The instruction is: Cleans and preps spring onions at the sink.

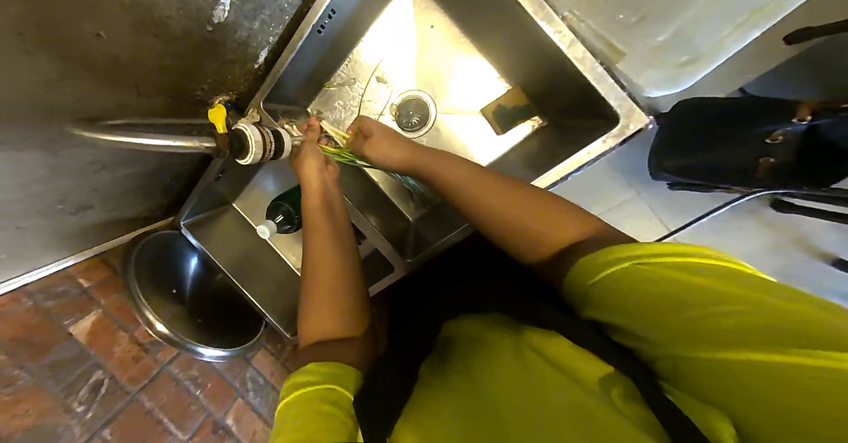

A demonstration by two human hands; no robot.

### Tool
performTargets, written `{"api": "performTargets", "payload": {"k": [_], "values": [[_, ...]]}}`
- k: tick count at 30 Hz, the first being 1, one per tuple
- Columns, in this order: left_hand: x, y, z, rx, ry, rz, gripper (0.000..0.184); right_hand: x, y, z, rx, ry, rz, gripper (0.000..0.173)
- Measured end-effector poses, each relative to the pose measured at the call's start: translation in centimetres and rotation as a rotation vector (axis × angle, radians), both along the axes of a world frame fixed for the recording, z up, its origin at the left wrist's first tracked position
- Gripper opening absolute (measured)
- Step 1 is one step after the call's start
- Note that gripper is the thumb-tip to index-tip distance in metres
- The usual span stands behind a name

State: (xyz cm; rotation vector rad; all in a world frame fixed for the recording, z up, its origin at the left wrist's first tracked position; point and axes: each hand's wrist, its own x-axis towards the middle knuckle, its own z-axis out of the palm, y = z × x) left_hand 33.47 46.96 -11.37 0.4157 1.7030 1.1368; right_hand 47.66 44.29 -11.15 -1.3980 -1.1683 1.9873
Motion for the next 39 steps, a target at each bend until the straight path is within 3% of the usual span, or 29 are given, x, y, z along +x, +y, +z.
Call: {"api": "performTargets", "payload": {"k": [6, 10, 15, 20, 24, 30, 35, 39], "values": [[-1.2, 1.2, 0.3, 0.088, 0.098, -0.055, 0.007, 1.0, -1.2, -0.8, -0.059, 0.021, -0.038, 0.028], [-2.4, 1.8, 0.4, 0.156, 0.042, -0.013, 0.007, 2.5, -1.4, -2.7, -0.081, -0.1, -0.019, 0.032], [-0.8, 1.2, 0.5, -0.124, 0.056, -0.03, 0.011, 3.1, -1.0, -3.0, -0.112, -0.043, -0.096, 0.036], [0.9, -0.4, 0.1, -0.232, -0.026, -0.099, 0.023, 1.4, 0.8, -2.3, 0.067, -0.09, -0.021, 0.032], [0.6, -1.0, -0.1, -0.184, -0.119, -0.133, 0.009, -0.6, 1.6, -1.5, 0.124, -0.131, -0.013, 0.026], [-0.6, -0.7, 0.5, -0.123, -0.002, -0.12, 0.024, -1.8, 1.8, -1.0, 0.127, -0.092, -0.022, 0.024], [-1.5, -0.7, 0.8, -0.021, 0.029, -0.062, 0.016, -1.9, 1.5, -1.2, 0.147, -0.01, -0.054, 0.02], [-2.9, -0.5, 1.3, 0.094, 0.004, -0.053, 0.014, -1.6, 1.2, -1.4, 0.015, 0.092, -0.185, 0.017]]}}
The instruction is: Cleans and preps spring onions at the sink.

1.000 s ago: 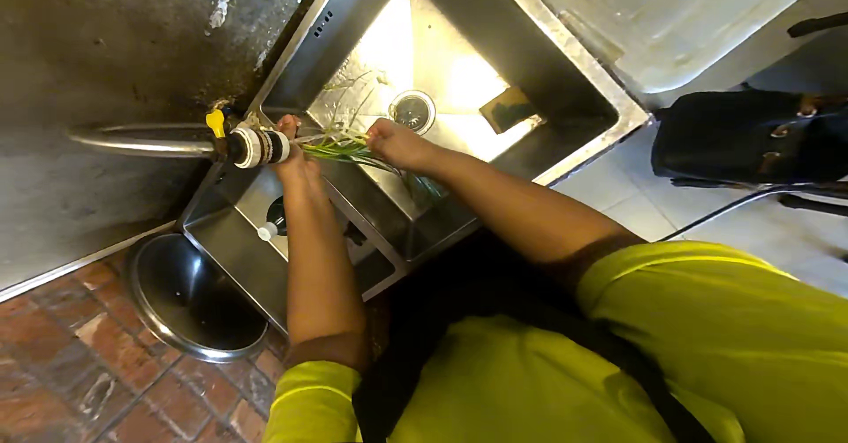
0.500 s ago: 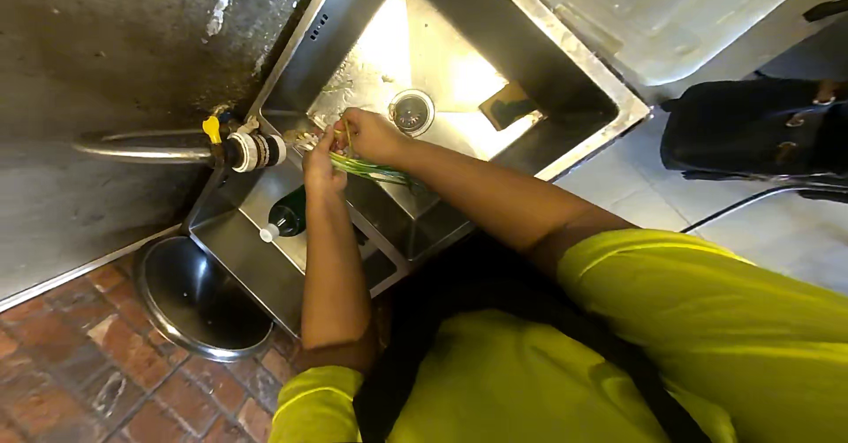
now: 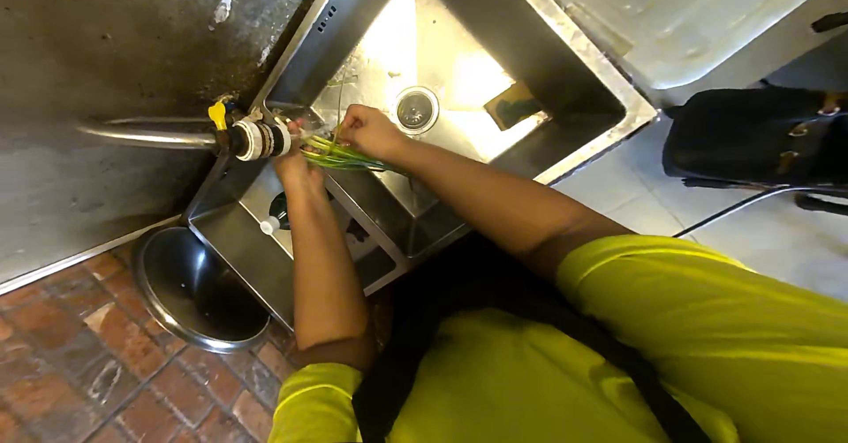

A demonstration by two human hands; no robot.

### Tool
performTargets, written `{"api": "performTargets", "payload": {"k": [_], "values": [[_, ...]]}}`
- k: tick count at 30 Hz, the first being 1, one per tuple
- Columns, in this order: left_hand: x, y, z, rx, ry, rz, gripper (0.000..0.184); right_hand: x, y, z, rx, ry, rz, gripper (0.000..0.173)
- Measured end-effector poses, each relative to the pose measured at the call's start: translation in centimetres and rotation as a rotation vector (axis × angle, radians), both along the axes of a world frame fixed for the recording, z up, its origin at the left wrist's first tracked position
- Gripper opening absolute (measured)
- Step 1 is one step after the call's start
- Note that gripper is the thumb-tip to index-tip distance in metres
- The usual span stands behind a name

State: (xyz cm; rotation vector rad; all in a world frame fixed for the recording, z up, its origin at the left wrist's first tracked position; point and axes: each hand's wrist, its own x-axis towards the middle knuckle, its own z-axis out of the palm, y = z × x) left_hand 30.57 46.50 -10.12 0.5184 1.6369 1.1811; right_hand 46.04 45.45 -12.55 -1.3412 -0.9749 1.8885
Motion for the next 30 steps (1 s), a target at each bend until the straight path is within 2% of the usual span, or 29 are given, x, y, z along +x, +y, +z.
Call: {"api": "performTargets", "payload": {"k": [3, 9, 14, 15, 17, 18, 19, 21, 22, 25, 30], "values": [[-0.4, 0.2, 0.8, -0.006, -0.038, 0.009, 0.016, 0.9, 0.0, -1.1, -0.021, -0.005, -0.068, 0.022], [1.2, -0.5, 2.3, -0.001, 0.081, -0.138, 0.021, 5.2, 2.3, -5.8, 0.137, -0.566, 0.017, 0.028], [1.7, -1.1, 2.0, 0.09, 0.017, -0.194, 0.028, 6.9, 4.5, -4.0, 0.238, -0.635, -0.005, 0.029], [1.8, -1.3, 2.0, 0.094, 0.007, -0.191, 0.032, 6.7, 5.0, -3.5, 0.264, -0.631, -0.002, 0.034], [1.7, -1.4, 1.9, 0.092, 0.007, -0.177, 0.039, 6.0, 5.6, -1.7, 0.27, -0.621, 0.06, 0.062], [1.7, -1.4, 1.9, 0.089, 0.017, -0.172, 0.041, 5.4, 5.6, -0.8, 0.278, -0.605, 0.07, 0.068], [1.7, -1.3, 1.9, 0.088, 0.028, -0.171, 0.042, 4.7, 5.3, 0.1, 0.308, -0.569, 0.064, 0.064], [1.9, -1.1, 1.9, 0.09, 0.033, -0.164, 0.046, 3.2, 4.4, 1.2, 0.374, -0.441, 0.097, 0.038], [2.0, -1.0, 2.0, 0.098, 0.038, -0.16, 0.044, 2.5, 3.9, 1.4, 0.394, -0.369, 0.152, 0.033], [1.9, -0.3, 1.8, 0.125, 0.061, -0.139, 0.029, 0.9, 2.8, 1.4, 0.393, -0.239, 0.334, 0.04], [2.4, 0.7, 2.1, 0.058, 0.047, -0.212, 0.032, 0.7, 1.6, 1.8, 0.389, -0.254, 0.408, 0.034]]}}
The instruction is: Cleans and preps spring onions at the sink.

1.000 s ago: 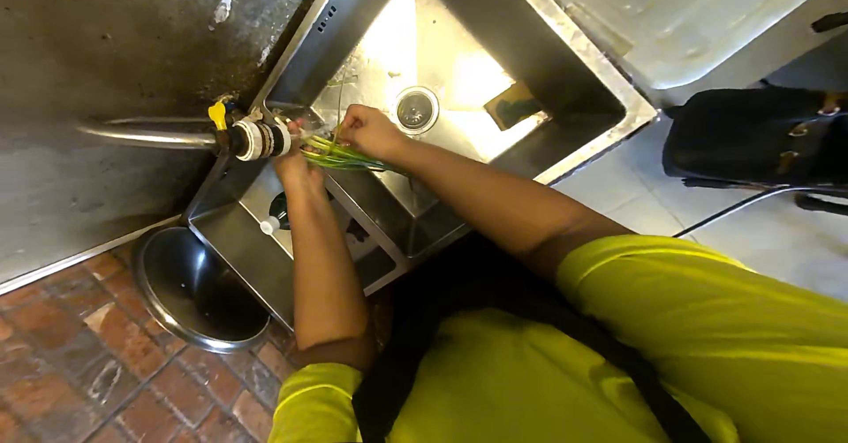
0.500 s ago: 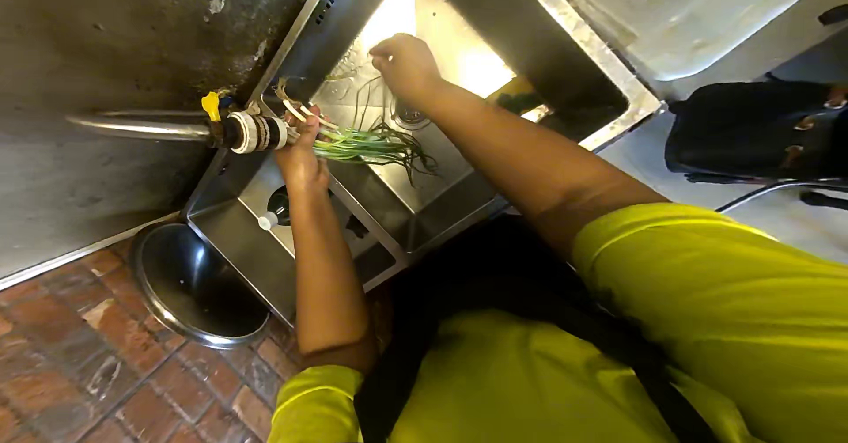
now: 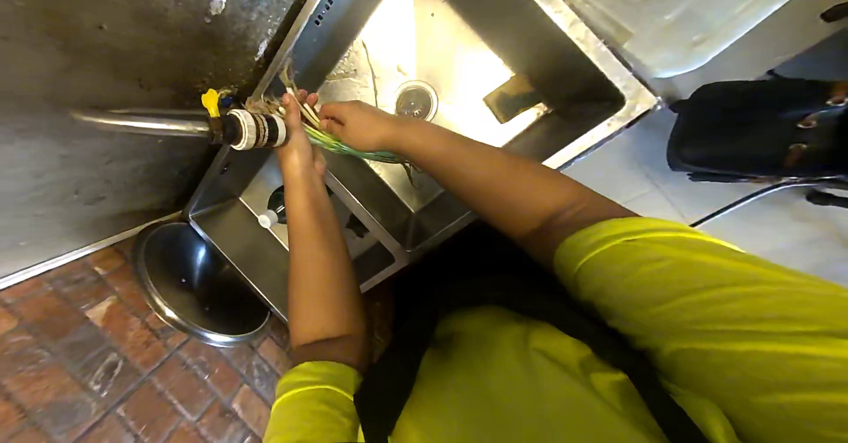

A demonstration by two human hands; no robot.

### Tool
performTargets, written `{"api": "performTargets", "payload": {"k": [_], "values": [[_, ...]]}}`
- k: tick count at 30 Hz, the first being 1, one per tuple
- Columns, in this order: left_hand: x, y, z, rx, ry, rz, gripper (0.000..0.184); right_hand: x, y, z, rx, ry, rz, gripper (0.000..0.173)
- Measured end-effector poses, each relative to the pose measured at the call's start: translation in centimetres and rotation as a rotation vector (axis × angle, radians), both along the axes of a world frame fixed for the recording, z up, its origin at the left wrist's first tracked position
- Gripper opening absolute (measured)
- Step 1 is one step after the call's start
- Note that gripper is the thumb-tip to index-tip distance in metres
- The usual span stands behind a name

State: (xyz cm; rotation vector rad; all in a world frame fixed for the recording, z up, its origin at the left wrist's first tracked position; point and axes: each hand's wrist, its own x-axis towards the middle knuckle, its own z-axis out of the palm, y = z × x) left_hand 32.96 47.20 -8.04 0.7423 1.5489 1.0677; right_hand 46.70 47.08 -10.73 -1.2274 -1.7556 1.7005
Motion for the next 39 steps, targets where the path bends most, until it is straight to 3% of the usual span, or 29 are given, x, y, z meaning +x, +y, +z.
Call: {"api": "performTargets", "payload": {"k": [6, 8, 10, 13, 17, 21, 39], "values": [[-0.8, -0.8, 0.2, -0.071, -0.358, -0.121, 0.057, 0.3, -1.3, -0.9, -0.01, 0.107, -0.074, 0.038], [-1.0, -1.2, 0.2, -0.123, -0.382, -0.129, 0.059, 0.2, -1.6, -1.2, -0.051, 0.146, -0.155, 0.033], [-1.1, -1.5, 0.0, -0.145, -0.305, -0.143, 0.052, 0.1, -1.8, -1.5, -0.126, 0.186, -0.241, 0.029], [-1.4, -1.8, -0.7, -0.136, -0.203, -0.166, 0.025, 0.4, -1.9, -1.1, -0.224, 0.209, -0.3, 0.026], [-0.9, -1.7, -0.7, -0.148, -0.046, -0.095, 0.015, 0.4, -2.0, -1.3, -0.302, 0.222, -0.317, 0.029], [-0.4, -1.3, -0.3, -0.23, 0.058, 0.003, 0.035, 0.4, -2.1, -1.8, -0.322, 0.227, -0.295, 0.032], [-1.2, -0.7, -1.4, -0.104, 0.32, -0.022, 0.024, 0.0, -3.9, -0.7, -0.411, 0.171, -0.187, 0.032]]}}
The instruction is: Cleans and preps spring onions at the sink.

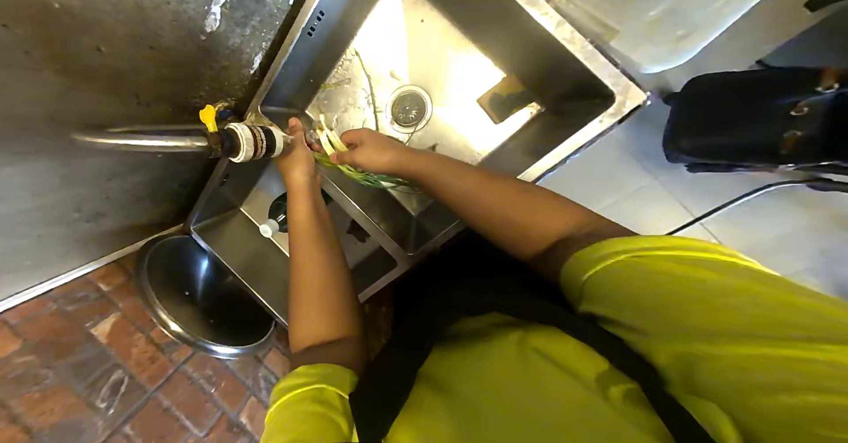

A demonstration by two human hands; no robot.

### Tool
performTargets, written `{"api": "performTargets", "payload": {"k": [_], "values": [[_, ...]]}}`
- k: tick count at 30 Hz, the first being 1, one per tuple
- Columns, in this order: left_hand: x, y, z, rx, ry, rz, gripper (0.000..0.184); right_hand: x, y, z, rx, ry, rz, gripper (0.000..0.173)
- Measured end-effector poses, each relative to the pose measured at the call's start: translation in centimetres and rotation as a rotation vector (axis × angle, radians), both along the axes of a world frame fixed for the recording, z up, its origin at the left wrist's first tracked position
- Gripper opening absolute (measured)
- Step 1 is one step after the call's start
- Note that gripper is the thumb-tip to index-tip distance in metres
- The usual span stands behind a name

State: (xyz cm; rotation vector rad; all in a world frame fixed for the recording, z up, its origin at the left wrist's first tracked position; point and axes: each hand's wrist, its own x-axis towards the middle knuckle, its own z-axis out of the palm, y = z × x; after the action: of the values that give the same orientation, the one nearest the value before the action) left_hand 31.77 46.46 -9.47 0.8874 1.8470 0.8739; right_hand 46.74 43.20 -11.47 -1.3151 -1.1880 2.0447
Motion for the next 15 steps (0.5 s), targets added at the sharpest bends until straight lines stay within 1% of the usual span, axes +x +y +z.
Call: {"api": "performTargets", "payload": {"k": [3, 4, 7, 9, 12, 15], "values": [[0.3, -0.3, 0.7, -0.034, -0.006, -0.044, 0.032, -0.1, 0.0, -0.9, 0.004, 0.011, -0.05, 0.036], [0.4, -0.5, 0.7, -0.035, -0.003, -0.076, 0.032, -0.1, 0.0, -0.9, 0.011, 0.008, -0.062, 0.037], [0.7, -1.1, 0.4, -0.04, 0.088, -0.125, 0.023, -0.1, 0.1, -0.7, 0.019, 0.008, -0.094, 0.033], [0.9, -1.1, 0.3, -0.052, 0.185, -0.141, 0.022, 0.0, 0.2, -0.4, 0.017, 0.007, -0.093, 0.033], [1.2, -0.9, 0.3, -0.091, 0.271, -0.206, 0.029, 0.1, 0.2, -0.3, 0.022, 0.003, -0.09, 0.031], [1.5, -0.9, 0.4, -0.12, 0.243, -0.202, 0.036, 0.3, 0.2, -0.1, 0.018, -0.009, -0.088, 0.031]]}}
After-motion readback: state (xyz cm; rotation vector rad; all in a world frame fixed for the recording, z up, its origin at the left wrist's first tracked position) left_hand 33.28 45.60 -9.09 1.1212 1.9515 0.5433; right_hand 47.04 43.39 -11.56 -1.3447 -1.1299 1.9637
